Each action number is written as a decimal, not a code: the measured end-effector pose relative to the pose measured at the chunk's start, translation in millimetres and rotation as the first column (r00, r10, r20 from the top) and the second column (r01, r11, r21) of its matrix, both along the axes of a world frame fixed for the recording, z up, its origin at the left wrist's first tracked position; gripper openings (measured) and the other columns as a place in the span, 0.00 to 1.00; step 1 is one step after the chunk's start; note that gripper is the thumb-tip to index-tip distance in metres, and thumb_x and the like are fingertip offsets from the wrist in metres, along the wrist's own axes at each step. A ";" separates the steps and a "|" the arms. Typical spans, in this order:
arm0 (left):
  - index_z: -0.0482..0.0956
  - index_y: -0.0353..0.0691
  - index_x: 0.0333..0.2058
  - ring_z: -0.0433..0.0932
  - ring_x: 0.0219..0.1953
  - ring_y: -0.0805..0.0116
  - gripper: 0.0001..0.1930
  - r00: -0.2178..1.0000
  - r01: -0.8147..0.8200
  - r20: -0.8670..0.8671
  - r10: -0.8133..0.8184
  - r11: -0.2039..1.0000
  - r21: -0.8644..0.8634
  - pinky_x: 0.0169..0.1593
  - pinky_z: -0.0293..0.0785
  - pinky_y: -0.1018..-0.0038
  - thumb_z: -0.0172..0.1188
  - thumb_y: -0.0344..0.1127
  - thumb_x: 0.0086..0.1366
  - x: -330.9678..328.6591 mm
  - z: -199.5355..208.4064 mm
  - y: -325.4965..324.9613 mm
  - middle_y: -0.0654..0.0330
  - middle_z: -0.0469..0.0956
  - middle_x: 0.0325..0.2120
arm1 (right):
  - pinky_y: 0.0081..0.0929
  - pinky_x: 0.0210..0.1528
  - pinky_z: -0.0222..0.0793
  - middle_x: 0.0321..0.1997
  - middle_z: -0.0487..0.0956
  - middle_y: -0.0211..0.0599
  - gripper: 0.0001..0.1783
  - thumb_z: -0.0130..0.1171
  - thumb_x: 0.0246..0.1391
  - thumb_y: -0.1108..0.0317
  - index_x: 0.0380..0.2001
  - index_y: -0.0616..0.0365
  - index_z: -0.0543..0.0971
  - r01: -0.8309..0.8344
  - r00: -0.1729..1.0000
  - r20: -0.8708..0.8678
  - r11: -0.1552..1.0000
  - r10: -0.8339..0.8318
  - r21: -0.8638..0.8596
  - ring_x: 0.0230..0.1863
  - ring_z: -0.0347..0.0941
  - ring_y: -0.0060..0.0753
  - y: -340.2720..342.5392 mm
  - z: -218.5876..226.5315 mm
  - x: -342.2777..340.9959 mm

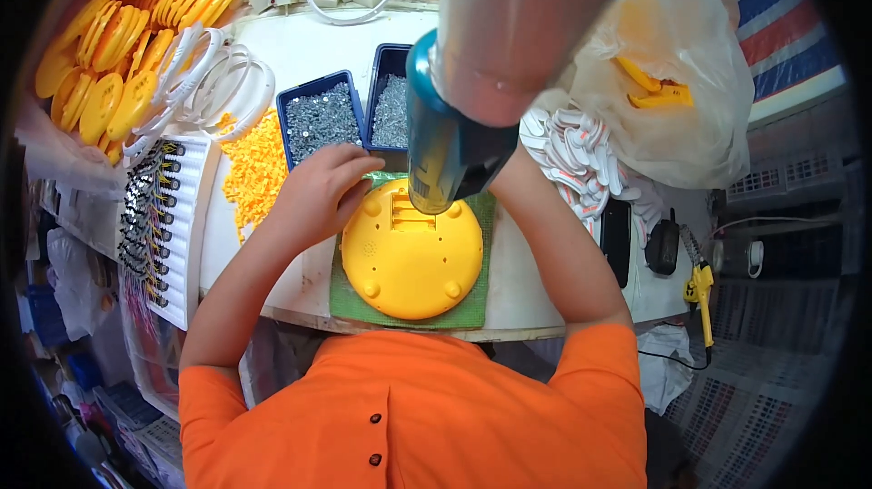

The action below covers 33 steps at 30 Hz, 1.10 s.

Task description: Assembling plastic toy housings by applying adhesive and inserting small metal fasteners.

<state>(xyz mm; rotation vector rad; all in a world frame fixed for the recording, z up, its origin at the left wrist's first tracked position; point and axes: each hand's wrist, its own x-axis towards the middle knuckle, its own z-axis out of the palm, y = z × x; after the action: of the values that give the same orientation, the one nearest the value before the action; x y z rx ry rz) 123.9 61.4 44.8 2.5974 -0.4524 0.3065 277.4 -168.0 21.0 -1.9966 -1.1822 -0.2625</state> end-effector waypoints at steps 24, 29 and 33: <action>0.81 0.40 0.33 0.79 0.37 0.55 0.07 0.961 -0.117 0.224 0.162 0.972 -0.204 0.44 0.74 0.61 0.69 0.34 0.61 51.1 -17.7 -10.7 0.57 0.80 0.30 | 0.32 0.40 0.70 0.33 0.79 0.42 0.04 0.62 0.59 0.73 0.34 0.64 0.80 0.337 0.920 -0.172 0.935 -0.352 -0.112 0.36 0.76 0.40 -67.6 10.7 -97.3; 0.81 0.35 0.38 0.80 0.33 0.69 0.06 0.946 -0.323 -0.168 0.278 0.745 -0.584 0.41 0.76 0.73 0.66 0.30 0.67 -8.4 -24.7 -16.8 0.59 0.82 0.30 | 0.29 0.37 0.73 0.33 0.80 0.40 0.04 0.62 0.61 0.75 0.33 0.64 0.80 0.497 0.777 -0.399 0.864 -0.486 -0.084 0.32 0.77 0.34 -80.7 -11.8 -160.1; 0.81 0.34 0.40 0.79 0.37 0.77 0.05 0.902 -0.432 -0.314 0.297 0.627 -0.648 0.45 0.75 0.78 0.64 0.29 0.70 -48.5 -39.6 -7.8 0.63 0.82 0.35 | 0.29 0.37 0.75 0.33 0.81 0.41 0.02 0.62 0.60 0.77 0.34 0.65 0.80 0.540 0.770 -0.385 0.841 -0.508 -0.030 0.32 0.79 0.36 -76.4 -18.7 -176.7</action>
<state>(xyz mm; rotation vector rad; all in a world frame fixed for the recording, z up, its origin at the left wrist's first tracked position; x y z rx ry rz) 75.4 53.6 5.2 1.8875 0.2547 0.3013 100.7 -244.4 2.3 -2.1461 -0.3410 -0.1831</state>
